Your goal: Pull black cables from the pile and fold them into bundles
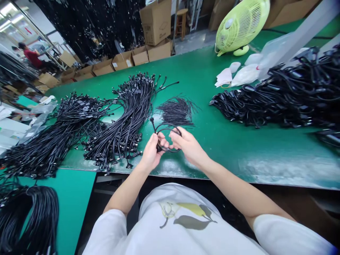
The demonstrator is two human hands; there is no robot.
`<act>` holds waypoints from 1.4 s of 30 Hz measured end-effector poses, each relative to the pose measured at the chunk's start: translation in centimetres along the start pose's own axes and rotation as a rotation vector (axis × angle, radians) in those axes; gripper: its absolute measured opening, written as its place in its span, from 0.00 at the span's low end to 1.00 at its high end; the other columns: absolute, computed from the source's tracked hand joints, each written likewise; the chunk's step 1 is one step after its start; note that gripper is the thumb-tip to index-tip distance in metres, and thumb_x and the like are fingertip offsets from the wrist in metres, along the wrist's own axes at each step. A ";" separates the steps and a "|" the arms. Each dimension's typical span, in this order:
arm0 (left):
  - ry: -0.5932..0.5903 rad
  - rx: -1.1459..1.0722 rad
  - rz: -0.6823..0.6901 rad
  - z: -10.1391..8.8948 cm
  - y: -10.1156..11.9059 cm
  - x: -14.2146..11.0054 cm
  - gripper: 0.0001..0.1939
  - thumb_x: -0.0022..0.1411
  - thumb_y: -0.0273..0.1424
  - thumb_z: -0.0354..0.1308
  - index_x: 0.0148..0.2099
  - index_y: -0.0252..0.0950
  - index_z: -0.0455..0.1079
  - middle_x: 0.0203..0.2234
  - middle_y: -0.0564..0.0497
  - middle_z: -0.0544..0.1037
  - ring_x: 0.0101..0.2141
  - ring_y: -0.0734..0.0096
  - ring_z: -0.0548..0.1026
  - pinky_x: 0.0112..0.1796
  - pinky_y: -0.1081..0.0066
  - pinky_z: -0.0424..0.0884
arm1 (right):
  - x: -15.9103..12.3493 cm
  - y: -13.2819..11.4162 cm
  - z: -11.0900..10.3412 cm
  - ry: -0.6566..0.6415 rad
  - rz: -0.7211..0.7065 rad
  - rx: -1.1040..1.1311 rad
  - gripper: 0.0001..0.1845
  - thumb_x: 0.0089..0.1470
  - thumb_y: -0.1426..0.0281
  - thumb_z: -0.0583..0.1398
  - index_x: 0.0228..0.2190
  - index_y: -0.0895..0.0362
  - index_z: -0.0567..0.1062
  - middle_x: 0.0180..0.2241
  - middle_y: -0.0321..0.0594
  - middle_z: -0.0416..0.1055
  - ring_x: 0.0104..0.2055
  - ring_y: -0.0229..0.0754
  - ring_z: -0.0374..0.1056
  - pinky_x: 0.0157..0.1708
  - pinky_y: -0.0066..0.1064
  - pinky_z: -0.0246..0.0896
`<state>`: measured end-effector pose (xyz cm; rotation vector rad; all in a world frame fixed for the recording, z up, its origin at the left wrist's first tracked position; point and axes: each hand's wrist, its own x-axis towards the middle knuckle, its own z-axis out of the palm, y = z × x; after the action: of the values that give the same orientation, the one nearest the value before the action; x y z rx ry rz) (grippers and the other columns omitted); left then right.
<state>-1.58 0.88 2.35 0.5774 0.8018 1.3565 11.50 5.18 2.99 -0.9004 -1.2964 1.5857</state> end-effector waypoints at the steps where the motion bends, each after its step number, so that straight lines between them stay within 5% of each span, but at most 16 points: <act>1: -0.015 -0.025 -0.035 0.3 -0.3 -0.2 0.17 0.65 0.46 0.53 0.38 0.35 0.68 0.25 0.54 0.68 0.31 0.73 0.72 0.41 0.69 0.70 | 0.3 0.4 -0.1 0.087 -0.035 -0.035 0.15 0.54 0.57 0.60 0.32 0.54 0.64 0.23 0.28 0.58 0.22 0.31 0.54 0.23 0.25 0.52; 4: -0.056 -0.059 -0.051 0.9 -1.0 -0.6 0.22 0.65 0.51 0.50 0.35 0.36 0.67 0.23 0.55 0.66 0.32 0.72 0.72 0.44 0.65 0.69 | 0.9 1.2 -0.5 0.208 -0.149 -0.244 0.11 0.57 0.59 0.56 0.34 0.54 0.65 0.26 0.31 0.62 0.26 0.34 0.59 0.27 0.26 0.56; 7: -0.072 0.056 0.038 0.5 -1.2 -0.7 0.23 0.65 0.52 0.50 0.31 0.37 0.62 0.16 0.61 0.55 0.20 0.78 0.61 0.44 0.64 0.69 | 1.2 0.8 -1.2 0.072 -0.269 -0.471 0.08 0.57 0.63 0.57 0.32 0.55 0.67 0.31 0.36 0.68 0.34 0.38 0.64 0.36 0.30 0.59; 10: -0.104 0.243 0.051 -0.3 -1.0 -0.6 0.23 0.64 0.53 0.49 0.33 0.37 0.61 0.16 0.62 0.54 0.19 0.79 0.58 0.42 0.64 0.68 | 1.3 -0.7 -1.5 -0.029 -0.372 -0.561 0.10 0.58 0.63 0.56 0.31 0.56 0.70 0.32 0.39 0.68 0.36 0.41 0.64 0.39 0.33 0.58; 12: -0.144 0.342 0.060 -0.7 -0.9 -0.5 0.24 0.63 0.55 0.49 0.37 0.37 0.62 0.18 0.61 0.56 0.21 0.78 0.60 0.40 0.65 0.68 | 1.3 -1.6 -1.2 -0.045 -0.311 -0.428 0.13 0.58 0.60 0.56 0.28 0.56 0.69 0.28 0.37 0.66 0.31 0.38 0.61 0.34 0.31 0.58; 17: -0.256 0.780 0.104 -1.7 -1.4 -0.5 0.22 0.66 0.50 0.47 0.46 0.35 0.64 0.22 0.57 0.62 0.24 0.73 0.62 0.38 0.67 0.66 | 0.3 -1.5 0.7 -0.082 0.111 0.198 0.26 0.49 0.47 0.62 0.24 0.56 0.64 0.22 0.33 0.60 0.23 0.33 0.56 0.22 0.27 0.56; 21: -0.400 1.008 0.065 -2.7 -2.0 -1.0 0.18 0.65 0.44 0.52 0.48 0.36 0.67 0.27 0.53 0.68 0.30 0.69 0.66 0.37 0.68 0.65 | -0.7 0.5 1.8 0.111 0.143 0.346 0.31 0.43 0.40 0.62 0.25 0.56 0.65 0.30 0.38 0.67 0.28 0.34 0.64 0.26 0.26 0.64; 23: -0.454 1.047 -0.001 -3.1 -2.5 -1.4 0.16 0.62 0.43 0.56 0.44 0.35 0.69 0.28 0.53 0.69 0.30 0.69 0.66 0.36 0.69 0.65 | -1.2 0.9 1.9 0.107 0.161 0.388 0.34 0.44 0.36 0.58 0.24 0.56 0.61 0.32 0.38 0.67 0.25 0.32 0.63 0.23 0.26 0.63; 27: -0.520 0.948 -0.202 -3.1 -3.3 -2.0 0.20 0.60 0.47 0.57 0.32 0.33 0.68 0.23 0.55 0.66 0.28 0.72 0.64 0.33 0.70 0.64 | -2.3 0.3 1.9 -0.008 0.170 0.417 0.37 0.46 0.31 0.48 0.27 0.54 0.60 0.27 0.31 0.59 0.15 0.26 0.45 0.12 0.23 0.41; 30: -0.527 0.822 -0.245 -2.6 -3.6 -2.3 0.24 0.59 0.52 0.56 0.30 0.33 0.68 0.23 0.53 0.68 0.29 0.71 0.67 0.35 0.69 0.66 | -3.2 -0.2 1.9 -0.009 0.059 0.407 0.38 0.46 0.31 0.46 0.30 0.54 0.63 0.27 0.30 0.57 0.15 0.25 0.42 0.12 0.23 0.36; 34: -0.566 0.544 -0.343 -1.8 -3.6 -3.1 0.26 0.55 0.55 0.58 0.32 0.34 0.66 0.24 0.51 0.70 0.29 0.70 0.70 0.37 0.66 0.69 | -3.8 -0.2 1.5 0.015 -0.111 0.215 0.35 0.47 0.34 0.52 0.30 0.55 0.65 0.30 0.34 0.63 0.15 0.25 0.50 0.12 0.23 0.39; 37: -0.493 0.285 -0.446 -1.0 -3.5 -3.9 0.30 0.53 0.60 0.55 0.34 0.36 0.62 0.18 0.59 0.62 0.19 0.77 0.63 0.26 0.70 0.67 | -3.6 -0.1 1.0 0.070 -0.186 0.113 0.34 0.47 0.35 0.53 0.29 0.55 0.66 0.32 0.36 0.64 0.18 0.27 0.55 0.15 0.24 0.47; 42: -0.365 0.278 -0.408 -0.5 -3.3 -4.3 0.27 0.58 0.57 0.53 0.32 0.36 0.61 0.16 0.61 0.56 0.17 0.81 0.57 0.21 0.75 0.61 | -3.3 -1.6 -0.8 0.022 -0.354 -0.205 0.28 0.55 0.41 0.53 0.31 0.54 0.69 0.36 0.40 0.66 0.29 0.36 0.65 0.29 0.32 0.63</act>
<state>0.00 -3.85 0.21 0.8023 0.7599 0.7426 13.68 2.47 4.43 -0.7565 -1.5280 1.1817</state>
